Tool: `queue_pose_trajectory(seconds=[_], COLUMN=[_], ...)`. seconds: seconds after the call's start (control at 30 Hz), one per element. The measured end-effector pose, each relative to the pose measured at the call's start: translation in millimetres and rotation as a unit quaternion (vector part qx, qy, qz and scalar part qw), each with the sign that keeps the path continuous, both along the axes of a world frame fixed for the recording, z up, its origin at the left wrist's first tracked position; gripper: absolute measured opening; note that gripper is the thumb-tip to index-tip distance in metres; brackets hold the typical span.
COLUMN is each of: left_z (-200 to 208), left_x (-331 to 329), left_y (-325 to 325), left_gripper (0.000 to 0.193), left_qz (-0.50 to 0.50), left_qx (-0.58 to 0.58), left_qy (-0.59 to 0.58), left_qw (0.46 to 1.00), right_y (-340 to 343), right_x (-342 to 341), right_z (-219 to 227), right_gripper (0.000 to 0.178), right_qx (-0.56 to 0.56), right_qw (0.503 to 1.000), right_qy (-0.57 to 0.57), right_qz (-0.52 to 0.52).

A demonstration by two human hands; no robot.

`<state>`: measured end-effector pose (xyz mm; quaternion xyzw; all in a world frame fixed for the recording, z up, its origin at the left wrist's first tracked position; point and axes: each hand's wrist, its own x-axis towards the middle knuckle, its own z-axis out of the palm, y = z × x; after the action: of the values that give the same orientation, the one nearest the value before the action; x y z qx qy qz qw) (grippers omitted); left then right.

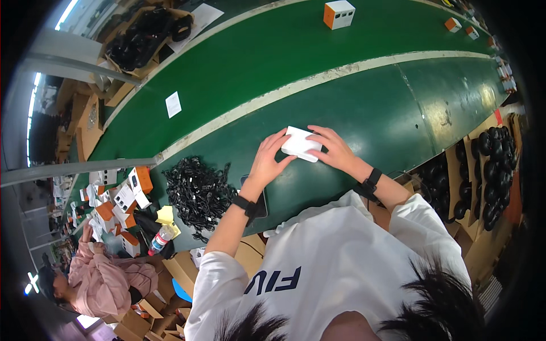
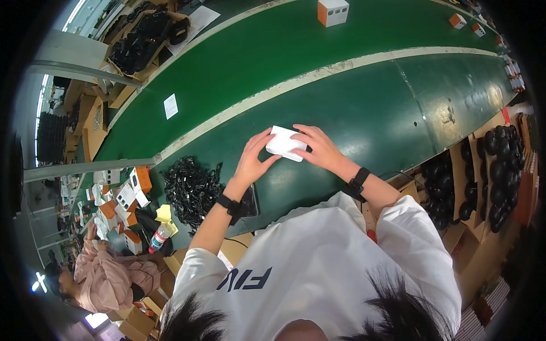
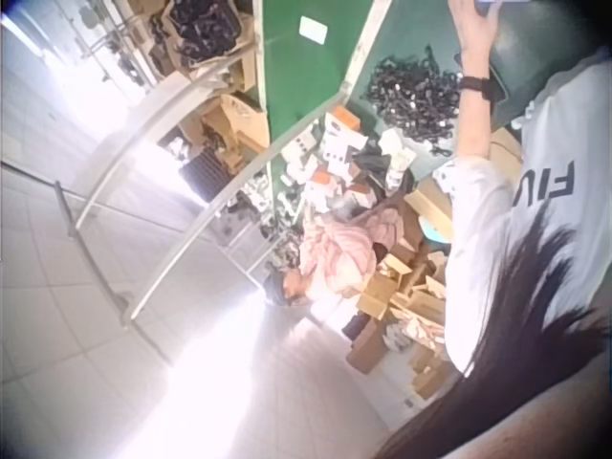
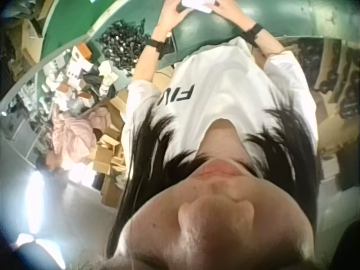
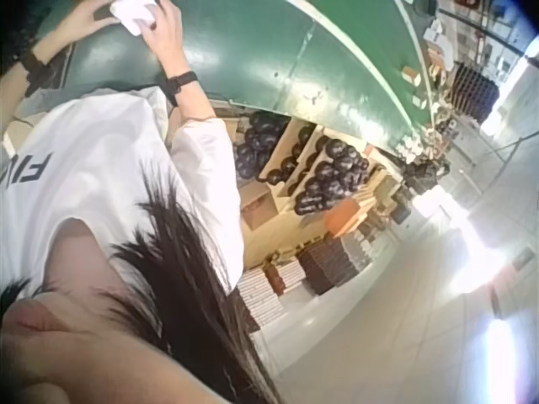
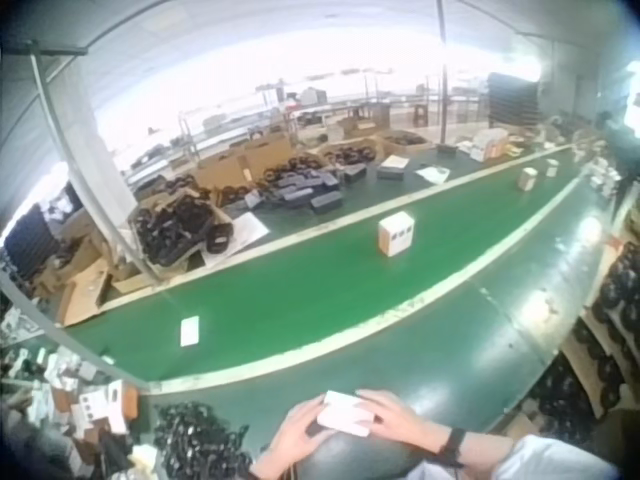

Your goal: Packing small black components and cords into cardboard product boxes on an assembly line.

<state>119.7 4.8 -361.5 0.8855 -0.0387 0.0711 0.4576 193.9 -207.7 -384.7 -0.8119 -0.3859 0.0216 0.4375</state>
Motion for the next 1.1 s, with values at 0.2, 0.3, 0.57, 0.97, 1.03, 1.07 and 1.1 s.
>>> queue_pose_trajectory(seconds=[0.2,0.3,0.57,0.97,1.03,1.07,1.1], left_z=[1,-1,-18,-25,-25,-25,-25], left_x=[28,37,22,5,7,8,10], left_y=[12,18,14,-1,-4,-5,-6], left_gripper=[0.042,0.037,0.043,0.061,0.063,0.065,0.066], left_qz=[-0.135,-0.17,-0.208,-0.161,-0.155,-0.16,-0.165], left_qx=[0.122,0.121,0.198,0.296,0.294,0.308,0.321], left_qy=[-0.056,-0.059,-0.107,-0.09,-0.091,-0.08,-0.069], left_qw=[0.982,0.976,0.952,0.937,0.939,0.934,0.93], right_y=[6,7,11,7,1,1,4], right_x=[-7,-9,-19,-26,-26,-25,-24], right_z=[15,12,-3,-9,-11,-12,-13], right_gripper=[0.032,0.03,0.031,0.026,0.025,0.025,0.025], right_qx=[-0.023,0.018,0.028,0.012,-0.022,-0.027,-0.03], right_qw=[0.999,0.999,0.996,0.997,0.995,0.995,0.993], right_qy=[-0.036,-0.024,-0.082,-0.067,-0.089,-0.088,-0.111], right_qz=[0.031,0.029,0.021,0.026,0.036,0.033,0.031])
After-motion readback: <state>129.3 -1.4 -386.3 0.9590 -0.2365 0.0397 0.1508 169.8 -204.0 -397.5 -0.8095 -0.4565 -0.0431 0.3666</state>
